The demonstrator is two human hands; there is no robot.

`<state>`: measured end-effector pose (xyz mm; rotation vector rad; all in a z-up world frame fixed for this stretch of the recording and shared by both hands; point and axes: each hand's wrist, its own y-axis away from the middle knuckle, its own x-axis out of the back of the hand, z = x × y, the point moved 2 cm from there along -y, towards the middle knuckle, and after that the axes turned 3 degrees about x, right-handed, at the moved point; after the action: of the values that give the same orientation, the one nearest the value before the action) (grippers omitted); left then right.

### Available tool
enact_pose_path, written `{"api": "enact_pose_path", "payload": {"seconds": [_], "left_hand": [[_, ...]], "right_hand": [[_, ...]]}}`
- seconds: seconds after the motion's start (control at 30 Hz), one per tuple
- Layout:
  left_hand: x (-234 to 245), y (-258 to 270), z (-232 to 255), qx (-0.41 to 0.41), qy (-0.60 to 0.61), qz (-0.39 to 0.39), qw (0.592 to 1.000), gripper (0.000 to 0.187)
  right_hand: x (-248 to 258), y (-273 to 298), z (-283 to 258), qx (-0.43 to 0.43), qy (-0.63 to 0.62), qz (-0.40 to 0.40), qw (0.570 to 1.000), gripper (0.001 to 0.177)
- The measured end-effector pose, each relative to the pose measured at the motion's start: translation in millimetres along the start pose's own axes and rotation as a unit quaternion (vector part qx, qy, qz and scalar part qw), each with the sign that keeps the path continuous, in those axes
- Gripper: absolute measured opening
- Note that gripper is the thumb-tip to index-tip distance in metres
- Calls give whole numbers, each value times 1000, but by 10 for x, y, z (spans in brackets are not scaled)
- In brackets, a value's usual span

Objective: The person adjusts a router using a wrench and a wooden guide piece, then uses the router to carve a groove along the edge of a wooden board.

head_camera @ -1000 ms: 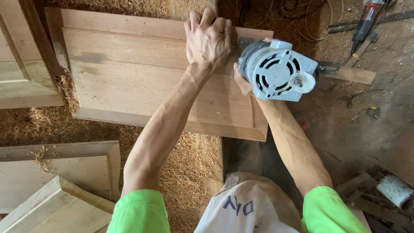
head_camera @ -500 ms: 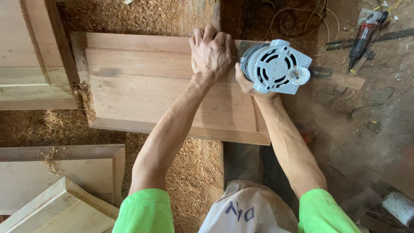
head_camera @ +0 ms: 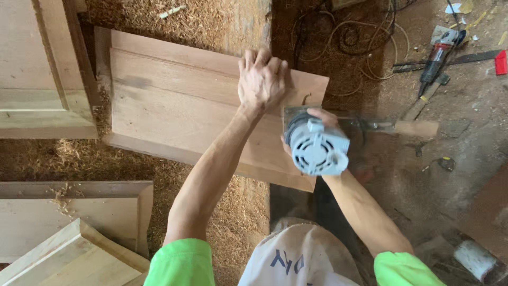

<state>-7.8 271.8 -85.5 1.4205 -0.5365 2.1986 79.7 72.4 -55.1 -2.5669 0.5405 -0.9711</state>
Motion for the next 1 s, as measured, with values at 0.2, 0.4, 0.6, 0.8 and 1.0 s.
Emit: {"api": "enact_pose_path", "payload": {"seconds": [0.2, 0.4, 0.6, 0.8, 1.0], "left_hand": [[-34, -43, -51, -10, 0, 23, 1000, 29], [-25, -66, -76, 25, 6, 10, 1000, 32], [-23, -76, -123, 41, -8, 38, 998, 31], [3, -90, -96, 55, -37, 46, 997, 31], [-2, -93, -93, 75, -17, 38, 996, 35]], "right_hand": [[-218, -192, 425, -41, 48, 29, 998, 27], [-477, -324, 719, -43, 94, -11, 995, 30], [-492, -491, 702, -4, 126, -33, 992, 16], [-275, -712, 480, 66, 115, 66, 989, 26], [195, -178, -50, 30, -14, 7, 999, 30]]}}
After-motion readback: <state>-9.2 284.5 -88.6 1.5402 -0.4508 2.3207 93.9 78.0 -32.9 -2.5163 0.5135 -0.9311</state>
